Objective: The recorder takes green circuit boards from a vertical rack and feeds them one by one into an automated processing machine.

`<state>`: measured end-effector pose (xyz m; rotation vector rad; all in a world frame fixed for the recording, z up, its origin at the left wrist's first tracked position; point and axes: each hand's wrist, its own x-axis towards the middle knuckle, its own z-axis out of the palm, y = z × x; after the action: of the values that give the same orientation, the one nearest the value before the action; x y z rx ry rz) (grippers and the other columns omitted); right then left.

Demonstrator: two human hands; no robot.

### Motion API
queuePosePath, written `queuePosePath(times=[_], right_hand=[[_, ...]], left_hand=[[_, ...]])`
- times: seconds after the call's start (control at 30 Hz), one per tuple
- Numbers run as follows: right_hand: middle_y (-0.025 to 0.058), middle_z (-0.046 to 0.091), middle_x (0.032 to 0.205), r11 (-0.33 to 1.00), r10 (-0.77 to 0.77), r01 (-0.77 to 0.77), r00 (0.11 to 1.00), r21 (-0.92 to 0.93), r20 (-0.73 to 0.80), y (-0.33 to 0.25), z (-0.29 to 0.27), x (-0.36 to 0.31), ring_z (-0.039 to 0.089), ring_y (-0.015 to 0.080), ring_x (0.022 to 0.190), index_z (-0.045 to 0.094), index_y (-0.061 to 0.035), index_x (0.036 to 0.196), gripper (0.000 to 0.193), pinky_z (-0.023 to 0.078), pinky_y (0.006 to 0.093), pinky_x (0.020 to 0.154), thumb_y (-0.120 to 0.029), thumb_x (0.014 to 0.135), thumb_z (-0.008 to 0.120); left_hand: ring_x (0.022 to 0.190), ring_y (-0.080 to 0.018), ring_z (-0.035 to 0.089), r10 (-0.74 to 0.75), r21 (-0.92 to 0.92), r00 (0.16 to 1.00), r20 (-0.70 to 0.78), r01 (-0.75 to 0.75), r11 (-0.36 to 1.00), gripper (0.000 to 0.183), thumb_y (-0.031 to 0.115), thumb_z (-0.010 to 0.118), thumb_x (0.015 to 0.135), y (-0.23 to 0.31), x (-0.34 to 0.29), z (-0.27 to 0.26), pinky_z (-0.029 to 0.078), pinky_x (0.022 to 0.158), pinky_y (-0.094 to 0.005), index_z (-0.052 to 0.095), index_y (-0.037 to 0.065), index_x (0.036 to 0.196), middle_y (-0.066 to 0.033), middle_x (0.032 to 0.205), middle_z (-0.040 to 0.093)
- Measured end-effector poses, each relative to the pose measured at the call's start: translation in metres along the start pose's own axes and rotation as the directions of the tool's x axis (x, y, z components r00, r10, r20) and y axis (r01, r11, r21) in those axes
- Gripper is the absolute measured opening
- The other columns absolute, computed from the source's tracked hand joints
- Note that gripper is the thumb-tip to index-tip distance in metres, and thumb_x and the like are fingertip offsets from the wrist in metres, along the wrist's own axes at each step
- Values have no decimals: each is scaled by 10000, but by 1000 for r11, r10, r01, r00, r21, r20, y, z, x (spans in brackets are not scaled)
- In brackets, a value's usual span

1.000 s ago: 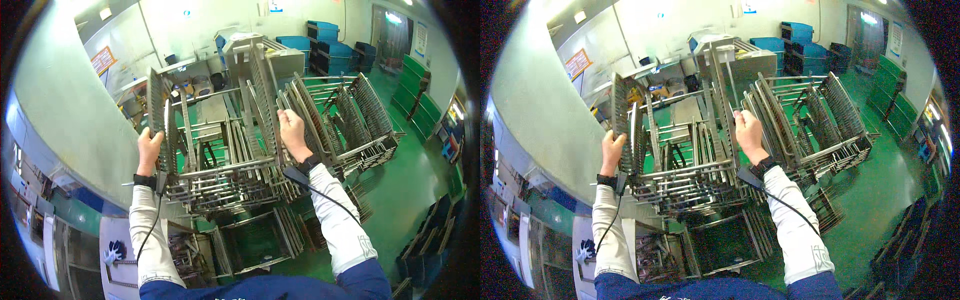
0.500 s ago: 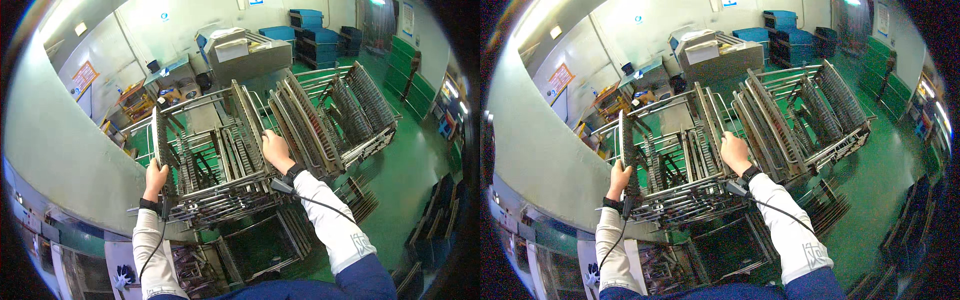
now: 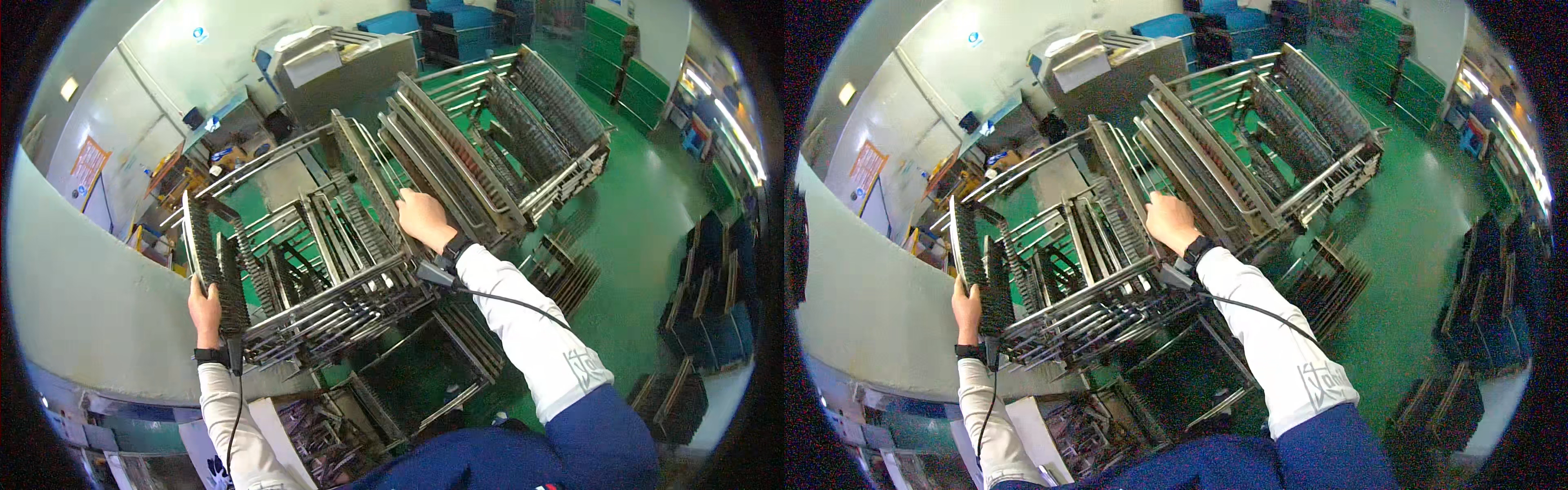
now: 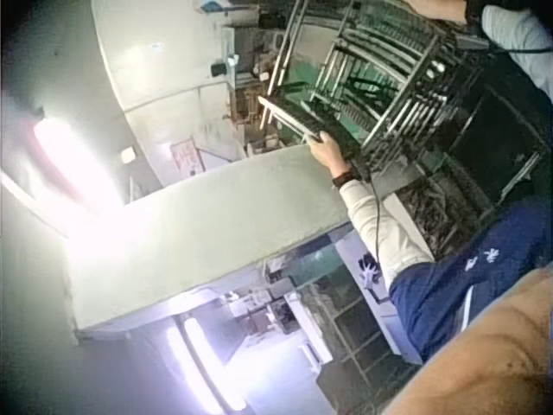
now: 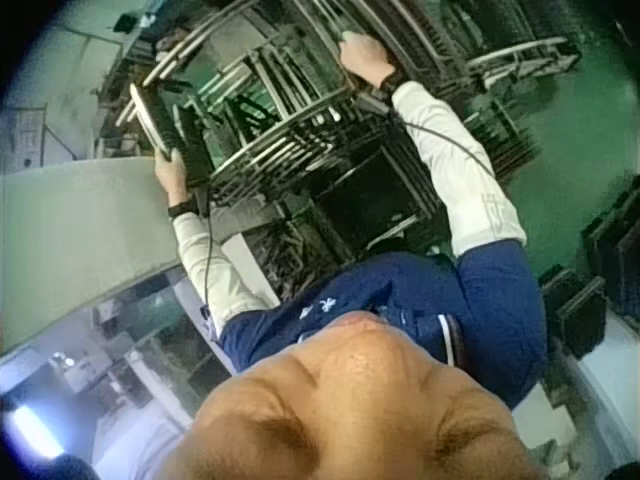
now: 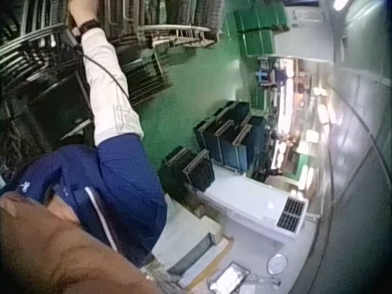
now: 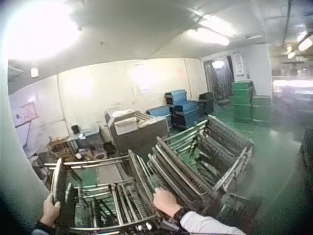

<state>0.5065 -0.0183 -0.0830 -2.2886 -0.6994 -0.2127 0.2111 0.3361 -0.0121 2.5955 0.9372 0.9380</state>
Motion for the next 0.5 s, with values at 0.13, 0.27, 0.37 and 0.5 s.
queuePosePath(times=[0.13,0.27,0.37,0.5], right_hand=[[184,574,872,997,-14,26,987,70,-159,-8,-26,-29,557,364,784,532,-25,890,193,444,446,667,-189,791,507],[150,571,917,960,-47,116,965,255,-260,2,-57,-68,555,339,794,565,-33,922,198,445,404,686,-169,783,525],[118,612,783,938,-108,156,980,310,-167,27,-68,-117,594,257,711,606,-48,858,176,455,333,638,-189,779,538],[165,588,768,916,-2,-127,947,382,320,85,-65,-221,556,353,734,592,-47,772,267,437,422,644,-286,780,473]], left_hand=[[1005,-308,523,-5,2,1000,-8,5,1000,481,151,588,760,3,-8,-4,392,855,-353,434,-15,1185,-217,1099,526],[913,-322,509,108,159,984,-139,-85,984,452,171,608,760,34,-21,-13,397,788,-378,463,-3,1152,-202,972,536],[858,-289,515,344,213,900,-269,-293,932,357,135,598,772,50,-37,-14,405,750,-378,511,2,1092,-179,913,545],[713,-175,539,272,-216,902,-337,-355,910,175,82,541,828,99,-102,-1,438,642,-295,570,-23,965,-118,862,584]])
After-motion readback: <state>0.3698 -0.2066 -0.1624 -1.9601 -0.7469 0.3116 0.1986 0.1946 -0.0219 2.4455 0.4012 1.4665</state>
